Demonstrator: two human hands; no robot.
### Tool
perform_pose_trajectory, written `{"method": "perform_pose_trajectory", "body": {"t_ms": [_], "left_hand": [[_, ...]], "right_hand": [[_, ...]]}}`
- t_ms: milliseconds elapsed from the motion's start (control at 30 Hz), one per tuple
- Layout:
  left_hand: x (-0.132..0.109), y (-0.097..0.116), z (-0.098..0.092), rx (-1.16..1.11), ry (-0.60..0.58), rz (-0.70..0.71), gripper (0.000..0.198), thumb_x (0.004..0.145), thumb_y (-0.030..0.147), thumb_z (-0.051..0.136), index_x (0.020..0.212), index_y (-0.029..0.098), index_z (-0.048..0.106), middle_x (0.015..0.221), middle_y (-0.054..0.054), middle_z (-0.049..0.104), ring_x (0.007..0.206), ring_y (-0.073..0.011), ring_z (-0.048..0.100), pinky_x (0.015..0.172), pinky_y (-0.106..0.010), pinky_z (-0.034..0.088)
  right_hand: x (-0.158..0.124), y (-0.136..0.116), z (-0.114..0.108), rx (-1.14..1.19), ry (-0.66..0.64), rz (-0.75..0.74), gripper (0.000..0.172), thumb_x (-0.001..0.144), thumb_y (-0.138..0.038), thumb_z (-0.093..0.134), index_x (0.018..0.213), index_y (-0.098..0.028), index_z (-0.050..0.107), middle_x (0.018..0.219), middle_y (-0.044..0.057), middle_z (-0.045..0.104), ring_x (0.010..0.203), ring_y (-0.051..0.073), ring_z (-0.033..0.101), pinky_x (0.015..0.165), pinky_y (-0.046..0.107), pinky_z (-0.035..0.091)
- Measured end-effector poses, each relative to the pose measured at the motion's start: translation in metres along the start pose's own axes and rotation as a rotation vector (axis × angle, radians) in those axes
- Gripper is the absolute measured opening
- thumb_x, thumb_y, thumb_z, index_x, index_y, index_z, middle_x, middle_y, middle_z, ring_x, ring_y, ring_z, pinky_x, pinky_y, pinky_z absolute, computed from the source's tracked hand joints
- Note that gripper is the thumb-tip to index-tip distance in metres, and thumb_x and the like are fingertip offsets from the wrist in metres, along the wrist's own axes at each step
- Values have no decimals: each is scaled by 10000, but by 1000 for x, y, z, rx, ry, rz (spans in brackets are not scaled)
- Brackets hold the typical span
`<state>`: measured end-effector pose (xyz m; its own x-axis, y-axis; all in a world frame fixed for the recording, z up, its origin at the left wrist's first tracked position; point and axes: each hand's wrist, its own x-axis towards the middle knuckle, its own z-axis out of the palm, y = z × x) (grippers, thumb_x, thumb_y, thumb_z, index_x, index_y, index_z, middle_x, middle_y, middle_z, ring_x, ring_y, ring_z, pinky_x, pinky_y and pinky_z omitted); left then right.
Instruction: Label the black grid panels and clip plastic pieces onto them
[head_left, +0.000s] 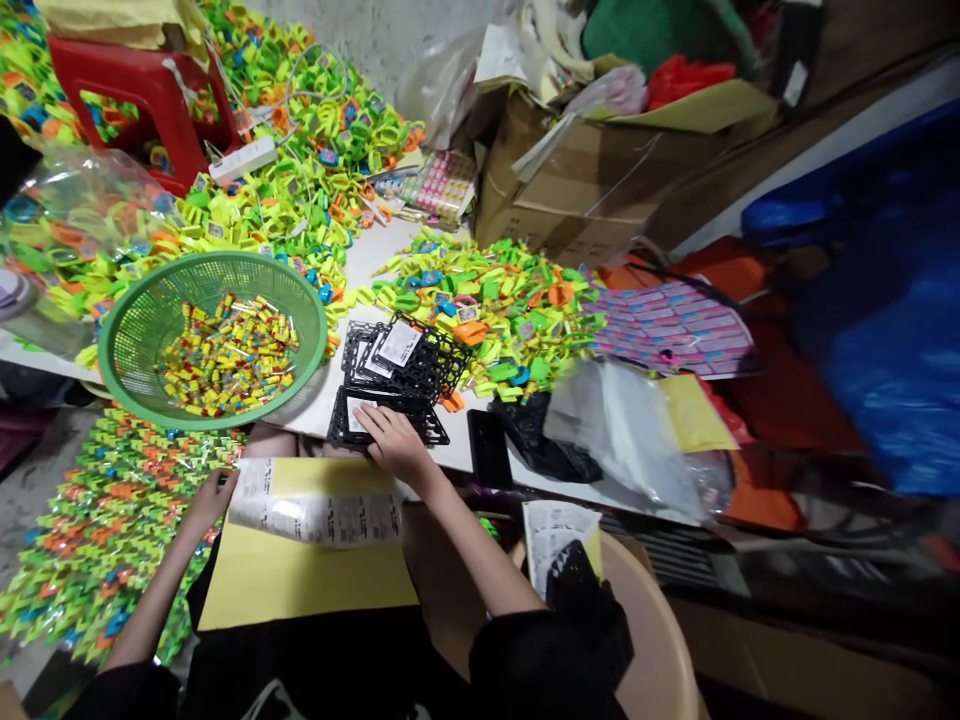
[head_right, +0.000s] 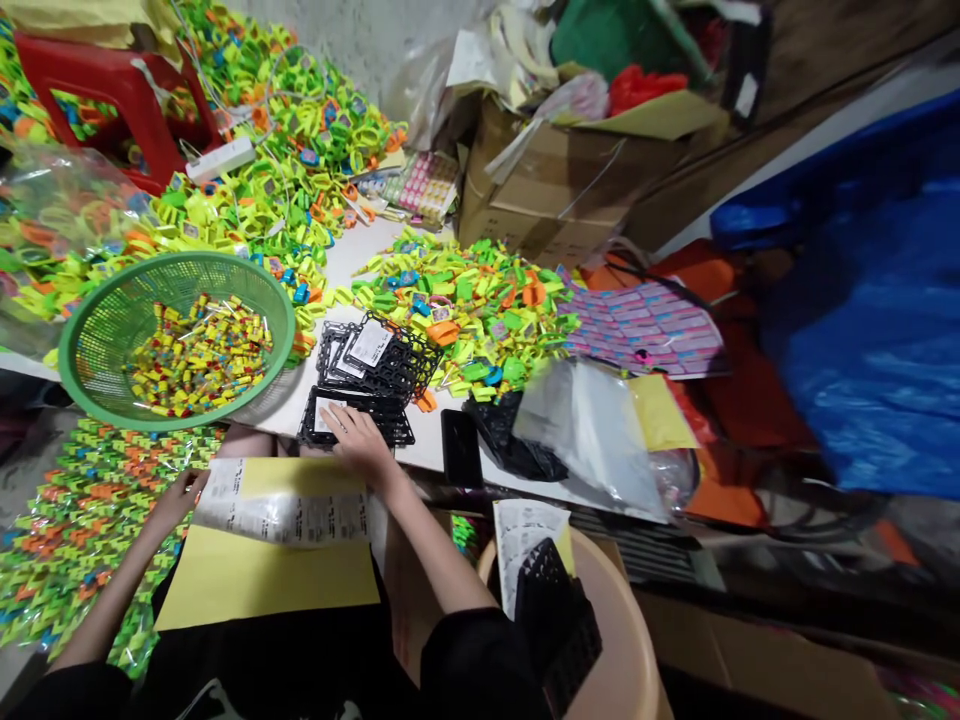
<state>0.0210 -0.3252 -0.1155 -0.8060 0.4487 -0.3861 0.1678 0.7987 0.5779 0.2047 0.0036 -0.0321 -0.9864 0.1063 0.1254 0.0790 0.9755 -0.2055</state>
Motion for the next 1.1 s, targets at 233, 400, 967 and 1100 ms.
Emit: {"method": "perform_pose_trajectory", "body": {"t_ms": [233,400,967,1100], "left_hand": [[-36,107,-14,-298,40,261,478,862,585,478,1148,216,580,1218,-102,627,1135,-274,568,1001,-439,428],[-22,192,-5,-979,-367,128,576,787,536,650,1218,161,573,1068,-105,694,901,-197,655,781,-296,527],[-1,191,-5,-1182,-578,36,517,812,412,687,1262,188,568,1244,-120,639,1073,-207,642,937,-323,508],[-6,139,-21,-957,-463,98,528,835,522,609,1222,163,582,1218,-136,652,1049,-230,648,949,-371,499]], "right_hand": [[2,-16,1,-161,169,-93,477,917,-96,416,1379,-169,507,1385,99,550,1239,263,485,1040,431,390],[-12,-44,-8,-147,297,-174,440,961,-123,397,1374,-235,502,1401,57,539,1299,232,456,1090,430,369],[-5,1,-11,-3,418,-29,530,955,-80,261,1432,-233,434,1421,91,512,1366,208,414,1141,472,319],[30,49,-15,7,462,266,549,949,-113,258,1483,-204,344,1520,116,367,1438,241,274,1166,548,224]]}}
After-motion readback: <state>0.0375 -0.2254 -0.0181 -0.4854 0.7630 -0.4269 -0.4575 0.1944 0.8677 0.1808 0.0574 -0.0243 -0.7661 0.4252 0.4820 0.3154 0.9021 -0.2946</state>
